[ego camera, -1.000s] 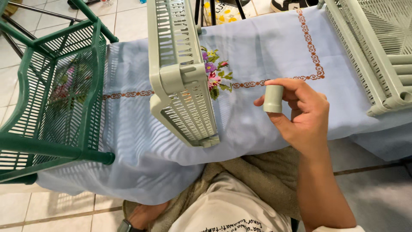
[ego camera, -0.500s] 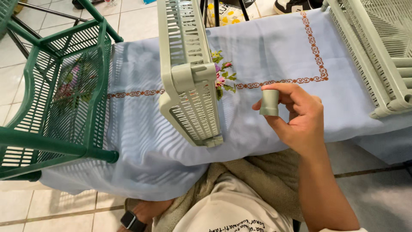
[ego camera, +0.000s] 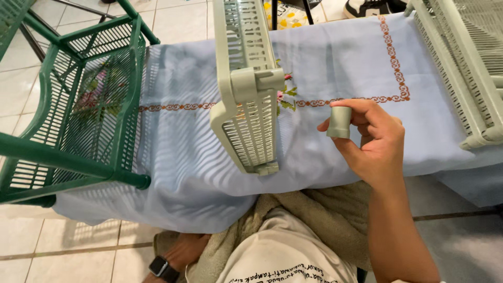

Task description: The person assembles a light-green plastic storage rack by inserting cylindrical connectors into the frame and attaching long rods to form the legs. They repeatedly pick up connectors and rods, align them with the frame, and press them into place.

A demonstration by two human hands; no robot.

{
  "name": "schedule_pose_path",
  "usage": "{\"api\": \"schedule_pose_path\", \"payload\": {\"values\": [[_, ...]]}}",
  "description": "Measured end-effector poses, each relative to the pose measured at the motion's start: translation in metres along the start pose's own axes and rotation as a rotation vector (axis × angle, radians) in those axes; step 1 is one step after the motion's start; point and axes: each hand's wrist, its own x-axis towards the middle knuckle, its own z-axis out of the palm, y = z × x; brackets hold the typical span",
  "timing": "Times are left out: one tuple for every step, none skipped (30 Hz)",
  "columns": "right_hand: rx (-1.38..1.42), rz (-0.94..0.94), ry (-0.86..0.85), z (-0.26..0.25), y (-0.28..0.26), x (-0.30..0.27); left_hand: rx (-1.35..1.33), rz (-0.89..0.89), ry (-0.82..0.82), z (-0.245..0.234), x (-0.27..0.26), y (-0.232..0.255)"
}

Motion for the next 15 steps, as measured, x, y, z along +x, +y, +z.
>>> {"api": "schedule_pose_path", "payload": {"values": [[0.010,0.001,-0.008,0.001,0.001,-0.001,0.012,-0.008,0.000,-0.004,-0.001,-0.001],[0.017,-0.002,-0.010,0.002,0.001,-0.001,0.012,-0.009,0.020,-0.013,0.003,0.000],[0.024,-0.005,-0.012,0.003,0.002,-0.001,0.020,-0.001,0.041,-0.021,0.009,0.003],[0.007,0.002,-0.014,0.003,0.003,-0.002,0.022,0.010,0.054,-0.025,0.017,0.007],[-0.009,0.008,-0.017,0.003,0.004,-0.002,0.017,0.025,0.067,-0.028,0.023,0.012],[-0.026,0.011,-0.021,0.003,0.005,-0.001,0.013,0.042,0.082,-0.029,0.029,0.017],[-0.003,0.016,-0.009,0.002,0.005,-0.001,0.017,0.063,0.080,-0.029,0.036,0.023],[0.025,0.022,0.003,0.003,0.006,-0.001,0.018,0.079,0.072,-0.027,0.037,0.027],[0.053,0.028,0.015,0.003,0.007,-0.001,0.040,0.093,0.054,-0.022,0.036,0.029],[0.055,0.030,0.014,0.004,0.008,-0.002,0.049,0.105,0.027,-0.015,0.032,0.030],[0.058,0.033,0.013,0.005,0.008,-0.002,0.094,0.111,-0.019,-0.006,0.024,0.030],[0.059,0.028,0.017,0.006,0.009,0.001,0.129,0.125,-0.059,-0.002,0.019,0.030],[0.046,0.014,0.009,0.007,0.009,0.002,0.159,0.140,-0.100,0.000,0.015,0.031],[0.032,0.006,-0.001,0.008,0.009,0.002,0.171,0.132,-0.120,0.001,0.010,0.029],[0.017,-0.002,-0.011,0.009,0.010,0.001,0.178,0.123,-0.135,0.000,0.006,0.026]]}}
